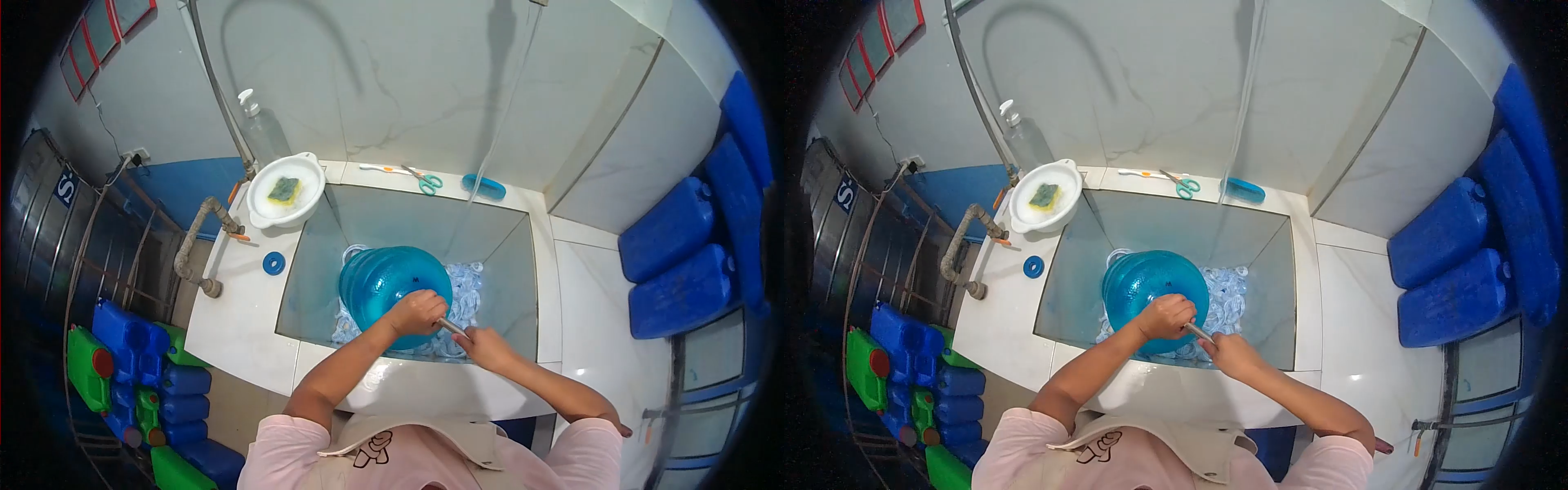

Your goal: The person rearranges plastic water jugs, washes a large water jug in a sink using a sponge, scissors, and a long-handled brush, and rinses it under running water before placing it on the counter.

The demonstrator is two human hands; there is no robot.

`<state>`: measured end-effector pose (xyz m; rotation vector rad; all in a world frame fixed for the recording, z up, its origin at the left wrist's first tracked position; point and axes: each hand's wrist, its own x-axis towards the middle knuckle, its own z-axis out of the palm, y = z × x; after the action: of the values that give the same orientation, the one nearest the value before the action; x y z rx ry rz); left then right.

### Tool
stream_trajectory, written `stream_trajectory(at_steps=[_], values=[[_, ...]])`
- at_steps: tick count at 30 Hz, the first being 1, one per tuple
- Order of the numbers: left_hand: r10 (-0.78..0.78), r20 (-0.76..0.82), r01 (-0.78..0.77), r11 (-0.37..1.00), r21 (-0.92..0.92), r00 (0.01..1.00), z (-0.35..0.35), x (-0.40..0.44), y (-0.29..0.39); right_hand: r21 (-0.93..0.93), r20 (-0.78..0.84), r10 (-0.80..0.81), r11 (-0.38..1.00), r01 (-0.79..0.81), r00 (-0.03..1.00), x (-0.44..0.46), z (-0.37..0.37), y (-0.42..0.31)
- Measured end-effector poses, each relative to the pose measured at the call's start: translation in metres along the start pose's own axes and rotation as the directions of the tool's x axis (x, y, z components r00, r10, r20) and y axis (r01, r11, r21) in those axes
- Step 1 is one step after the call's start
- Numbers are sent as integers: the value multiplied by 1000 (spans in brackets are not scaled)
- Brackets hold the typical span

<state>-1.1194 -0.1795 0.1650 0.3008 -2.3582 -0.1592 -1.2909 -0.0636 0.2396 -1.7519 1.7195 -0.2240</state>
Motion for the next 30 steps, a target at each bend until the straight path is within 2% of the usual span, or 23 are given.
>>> stream_trajectory(at_steps=[2, 9, 11, 15, 18, 20, 24, 26, 28, 30], values=[[-87, 65, 92, 993, -78, 994, -3, 0, 7, -43, 26, -45, 998, 46, 999, -5, -4, -1], [-101, 157, 120, 986, -118, 982, -9, -6, 6, -140, 62, -65, 987, 73, 996, -27, -39, -18], [-131, 81, 139, 984, -108, 988, -7, 3, 3, -233, 61, -36, 971, 50, 997, -20, -49, -18], [-91, 106, 95, 995, -34, 990, -14, -3, 1, -291, 36, -113, 949, 119, 993, -26, -51, -28], [-76, 99, 83, 994, -72, 992, -12, -3, 6, -307, 76, -109, 943, 127, 991, -23, -68, -23], [-99, 101, 106, 992, -64, 990, -7, -2, 9, -348, 206, -119, 919, 186, 971, -13, -89, -20], [-124, 53, 128, 990, -67, 991, 3, 7, -7, -361, 129, -63, 926, 106, 990, -17, -84, -26], [-163, 85, 169, 983, -77, 983, -2, 8, -12, -368, -36, -22, 930, 8, 999, -22, -64, -27], [-185, 60, 190, 977, -99, 981, -1, 11, -11, -369, -34, 1, 929, -14, 999, -12, -74, -16], [-189, 42, 193, 973, -129, 981, 6, 11, -10, -292, 172, -62, 950, 111, 983, 2, -102, -1]])
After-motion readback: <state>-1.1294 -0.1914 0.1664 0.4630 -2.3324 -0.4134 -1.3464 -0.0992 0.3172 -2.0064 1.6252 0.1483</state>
